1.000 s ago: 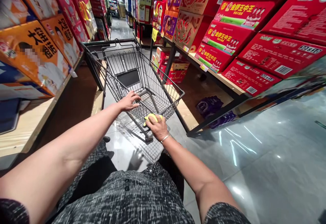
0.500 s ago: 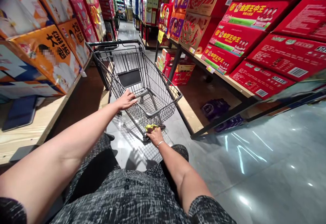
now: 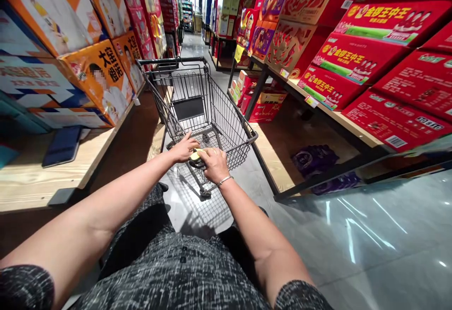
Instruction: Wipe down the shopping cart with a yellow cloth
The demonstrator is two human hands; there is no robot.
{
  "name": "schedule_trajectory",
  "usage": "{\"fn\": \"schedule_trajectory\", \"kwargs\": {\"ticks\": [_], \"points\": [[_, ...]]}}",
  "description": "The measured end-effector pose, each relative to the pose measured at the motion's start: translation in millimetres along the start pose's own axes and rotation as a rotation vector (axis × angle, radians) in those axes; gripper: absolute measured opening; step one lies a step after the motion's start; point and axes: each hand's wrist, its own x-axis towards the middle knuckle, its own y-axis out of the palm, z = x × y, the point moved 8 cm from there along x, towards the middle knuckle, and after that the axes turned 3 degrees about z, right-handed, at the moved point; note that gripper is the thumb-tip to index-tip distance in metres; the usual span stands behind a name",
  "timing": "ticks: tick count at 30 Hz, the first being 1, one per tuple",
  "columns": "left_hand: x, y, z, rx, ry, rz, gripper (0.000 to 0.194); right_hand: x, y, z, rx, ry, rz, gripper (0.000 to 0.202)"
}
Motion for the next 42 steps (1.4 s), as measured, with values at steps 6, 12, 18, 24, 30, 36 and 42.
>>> {"fn": "schedule_trajectory", "kwargs": {"ticks": [6,12,18,24,30,36,42], "points": [[-3.5,0.7,-2.9,-0.020,0.045,0.047,0.033,0.4,6.6,-23.5,0.010,-0.120,0.163,0.044],[-2.8,-1.7,1.0,-0.138,-0.077,0.071,0.038,-7.1,-14.7,-121.8,0.013,0.036,0.063,0.037],[-6.1,-3.3,-18.6,-0.030,-0.111,0.127,0.039,-9.0,-2.6,-106.1,0.190,0.122,-0.160,0.028],[-7.6,7.6,-44.2,0.007,0.006,0.047,0.044,-44.4,31.1,-55.9,0.270,0.232,-0.411,0.017],[-5.4,18.4,-41.8,-0.011,-0.030,-0.022,0.042,-75.4,97.4,-61.7,0.204,0.292,-0.230,0.033],[3.9,22.8,-49.1,0.041,-0.126,-0.016,0.052,-129.9,186.5,-72.0,0.161,0.387,0.103,0.044],[7.1,28.9,-55.3,0.022,-0.176,0.001,0.051,-106.0,167.7,-95.3,0.126,0.585,-0.010,0.032]]}}
